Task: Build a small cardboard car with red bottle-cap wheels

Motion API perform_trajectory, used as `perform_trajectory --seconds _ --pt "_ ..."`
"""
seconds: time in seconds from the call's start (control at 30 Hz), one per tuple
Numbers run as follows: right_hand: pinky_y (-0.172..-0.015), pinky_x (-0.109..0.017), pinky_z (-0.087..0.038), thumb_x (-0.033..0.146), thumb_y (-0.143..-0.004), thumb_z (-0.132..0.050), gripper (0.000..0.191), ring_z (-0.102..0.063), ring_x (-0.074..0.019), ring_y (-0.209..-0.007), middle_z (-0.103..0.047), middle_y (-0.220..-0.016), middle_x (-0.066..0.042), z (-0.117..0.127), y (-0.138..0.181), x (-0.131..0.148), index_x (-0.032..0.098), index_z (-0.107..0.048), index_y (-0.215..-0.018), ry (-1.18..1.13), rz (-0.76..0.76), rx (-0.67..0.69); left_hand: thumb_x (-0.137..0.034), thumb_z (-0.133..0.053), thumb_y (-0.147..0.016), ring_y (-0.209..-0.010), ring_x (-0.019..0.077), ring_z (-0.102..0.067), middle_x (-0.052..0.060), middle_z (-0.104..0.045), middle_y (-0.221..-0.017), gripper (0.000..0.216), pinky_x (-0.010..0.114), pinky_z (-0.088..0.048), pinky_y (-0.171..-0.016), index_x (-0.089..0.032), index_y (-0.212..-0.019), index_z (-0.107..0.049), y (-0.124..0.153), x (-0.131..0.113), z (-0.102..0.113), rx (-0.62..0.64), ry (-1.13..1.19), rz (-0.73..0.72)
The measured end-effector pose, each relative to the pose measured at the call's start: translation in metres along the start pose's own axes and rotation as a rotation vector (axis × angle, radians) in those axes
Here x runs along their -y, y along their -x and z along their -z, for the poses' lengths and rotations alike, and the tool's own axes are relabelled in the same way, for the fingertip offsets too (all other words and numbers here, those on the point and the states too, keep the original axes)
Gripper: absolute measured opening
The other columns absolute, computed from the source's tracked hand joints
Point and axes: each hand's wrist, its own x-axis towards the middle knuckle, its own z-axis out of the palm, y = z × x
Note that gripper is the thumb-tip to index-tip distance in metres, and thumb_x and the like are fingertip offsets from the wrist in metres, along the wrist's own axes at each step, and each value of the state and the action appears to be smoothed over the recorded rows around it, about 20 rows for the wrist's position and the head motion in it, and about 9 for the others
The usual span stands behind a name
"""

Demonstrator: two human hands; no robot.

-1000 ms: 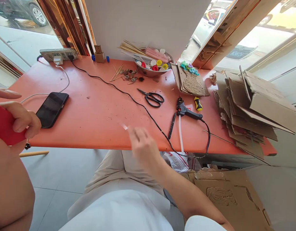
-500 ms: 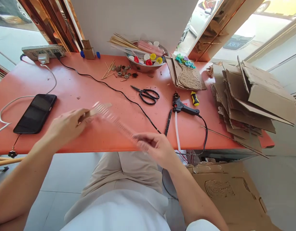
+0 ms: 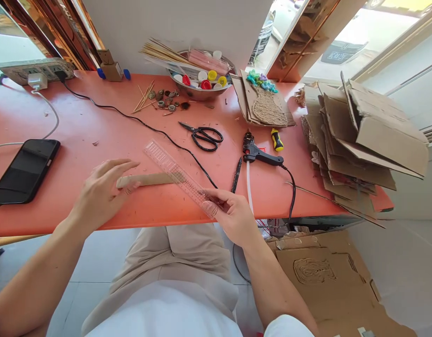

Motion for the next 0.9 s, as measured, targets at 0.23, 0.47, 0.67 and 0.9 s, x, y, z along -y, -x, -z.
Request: perform_trajectory --seconds 0.23,0.47,0.67,0.9 --pt "-0.051 -0.024 -0.055 0.043 -0.093 -0.068 0.025 -0.066 -0.0131 -0.056 -0.075 -0.073 -0.003 -0.056 0.001 0.007 0.018 -0.069 -0.09 -0.039 0.152 0.119 -0.054 -0.062 -0.096 -0.088 0.0252 -0.078 0.008 -0.08 -0.097 0.038 0.039 -0.063 -0.077 -0.026 -0.12 -0.07 0.016 -0.043 -0.028 0.034 0.743 0.192" --pt "-0.077 -0.028 -0.059 0.027 -0.106 -0.06 0.019 -0.071 -0.0158 -0.076 -0.077 -0.081 -0.004 -0.057 0.004 0.027 0.023 -0.072 -0.091 0.652 0.961 -0.153 -0.028 -0.049 -0.095 -0.05 0.0149 -0.058 -0.005 -0.064 -0.058 0.028 0.026 -0.046 -0.052 -0.026 -0.101 -0.077 0.01 -0.038 -0.001 0.232 0.436 0.089" --pt "-0.089 -0.034 -0.06 0.019 -0.108 -0.052 0.031 -0.073 -0.0196 -0.1 -0.079 -0.11 -0.009 -0.046 -0.012 0.017 0.021 -0.069 -0.134 0.992 1.107 0.174 -0.02 -0.045 -0.097 -0.046 0.0122 -0.048 -0.004 -0.059 -0.052 0.035 0.024 -0.034 -0.047 -0.023 -0.068 -0.065 0.021 -0.033 0.014 0.351 0.022 -0.131" --pt "-0.073 -0.028 -0.063 0.019 -0.106 -0.053 0.03 -0.074 -0.0177 -0.083 -0.077 -0.098 -0.005 -0.011 -0.023 0.011 0.027 -0.067 -0.132 0.828 0.807 0.056 -0.03 -0.045 -0.108 -0.102 0.0208 -0.076 0.007 -0.079 -0.112 0.032 0.031 -0.061 -0.087 -0.023 -0.113 -0.076 0.036 -0.012 0.014 -0.099 -0.059 -0.061"
